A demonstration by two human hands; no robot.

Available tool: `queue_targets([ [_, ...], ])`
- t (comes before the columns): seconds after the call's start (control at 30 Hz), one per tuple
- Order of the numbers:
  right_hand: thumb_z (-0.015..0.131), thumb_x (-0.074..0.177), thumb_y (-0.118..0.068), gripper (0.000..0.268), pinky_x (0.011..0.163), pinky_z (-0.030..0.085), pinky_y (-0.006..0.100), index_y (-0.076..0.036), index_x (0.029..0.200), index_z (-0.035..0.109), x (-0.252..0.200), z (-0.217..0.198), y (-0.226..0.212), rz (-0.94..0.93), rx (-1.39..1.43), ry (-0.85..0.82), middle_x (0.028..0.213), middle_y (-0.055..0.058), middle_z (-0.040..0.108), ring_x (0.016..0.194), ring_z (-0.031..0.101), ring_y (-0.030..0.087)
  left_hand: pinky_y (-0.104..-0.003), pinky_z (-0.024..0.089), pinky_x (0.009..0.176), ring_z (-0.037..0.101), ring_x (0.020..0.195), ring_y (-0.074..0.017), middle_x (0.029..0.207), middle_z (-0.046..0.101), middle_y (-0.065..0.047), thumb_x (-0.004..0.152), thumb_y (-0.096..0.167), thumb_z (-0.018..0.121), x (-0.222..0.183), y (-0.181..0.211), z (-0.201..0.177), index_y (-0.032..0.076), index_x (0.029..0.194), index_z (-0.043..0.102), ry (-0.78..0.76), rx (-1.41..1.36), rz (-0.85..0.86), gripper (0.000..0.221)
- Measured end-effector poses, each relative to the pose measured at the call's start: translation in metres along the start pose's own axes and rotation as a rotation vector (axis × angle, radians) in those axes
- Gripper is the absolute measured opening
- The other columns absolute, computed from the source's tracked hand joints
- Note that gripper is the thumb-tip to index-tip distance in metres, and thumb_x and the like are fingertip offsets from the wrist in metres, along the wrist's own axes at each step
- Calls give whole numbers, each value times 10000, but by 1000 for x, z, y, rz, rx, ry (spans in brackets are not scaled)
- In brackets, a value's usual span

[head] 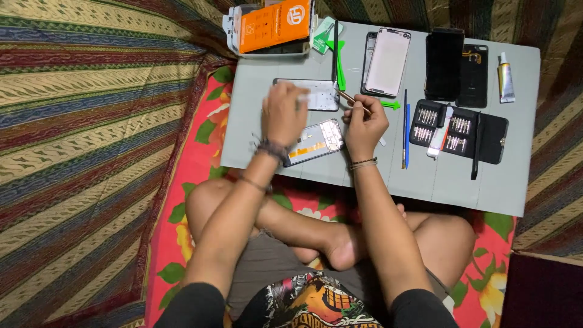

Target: Connecting ribbon cables and reassembling internal components of a smartphone using tweezers.

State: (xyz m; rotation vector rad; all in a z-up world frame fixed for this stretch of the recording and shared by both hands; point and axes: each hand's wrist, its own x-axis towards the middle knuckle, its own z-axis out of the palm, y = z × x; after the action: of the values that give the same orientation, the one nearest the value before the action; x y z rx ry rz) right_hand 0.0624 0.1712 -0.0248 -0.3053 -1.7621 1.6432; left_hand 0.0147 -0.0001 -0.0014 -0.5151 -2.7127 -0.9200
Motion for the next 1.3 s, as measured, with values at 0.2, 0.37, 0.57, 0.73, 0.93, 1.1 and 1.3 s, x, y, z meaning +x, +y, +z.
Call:
queue_targets([
  [0.2,623,980,-37,103,577,616,300,5,1030,703,-5,-5,0,-104,-99,33,885,162,718,704,705,170,-500,402,1003,533,1218,-339,1227,578,-158,800,462,785,-69,24,-7,64,1322,621,-93,13,120,677],
  [0.37,735,968,-118,86,653,599,361,-52,1016,711,-22,-34,-5,-191,-230,42,924,136,719,820,720,240,-498,375,1035,532,1228,-359,1236,568,-196,848,549,748,-81,19,5,9,1355,588,17,28,194,758],
  [0.57,710,947,-85,65,664,560,304,-72,1009,700,-54,-59,-7,-76,-253,-14,861,74,697,786,668,160,-475,375,1032,528,1203,-311,1158,570,-115,724,493,872,-80,18,7,34,1292,620,-37,-86,99,773],
  [0.73,693,917,-53,52,605,552,311,-67,966,701,-57,-59,-6,-130,-270,-13,810,102,694,725,683,198,-455,379,998,504,1123,-284,1115,500,-68,615,463,936,-75,19,7,71,1293,604,-42,-99,39,850],
  [0.93,698,912,-28,56,581,564,336,-54,960,708,-59,-55,-11,-208,-312,-21,804,128,688,725,700,260,-445,413,931,507,1076,-290,1082,471,-65,615,425,952,-77,26,2,71,1281,608,-26,-53,57,829],
  [1.1,686,924,-40,45,589,556,350,-51,961,709,-59,-55,-11,-260,-310,-32,804,133,683,741,693,280,-439,447,895,540,1027,-299,1081,481,-84,623,418,951,-78,26,2,66,1281,595,0,-28,100,827],
  [1.3,685,936,-52,35,590,553,359,-59,960,709,-60,-56,-13,-314,-336,-28,812,121,686,752,689,291,-436,455,867,566,997,-296,1088,480,-85,637,410,949,-79,29,-2,64,1295,584,16,-2,127,828],
])
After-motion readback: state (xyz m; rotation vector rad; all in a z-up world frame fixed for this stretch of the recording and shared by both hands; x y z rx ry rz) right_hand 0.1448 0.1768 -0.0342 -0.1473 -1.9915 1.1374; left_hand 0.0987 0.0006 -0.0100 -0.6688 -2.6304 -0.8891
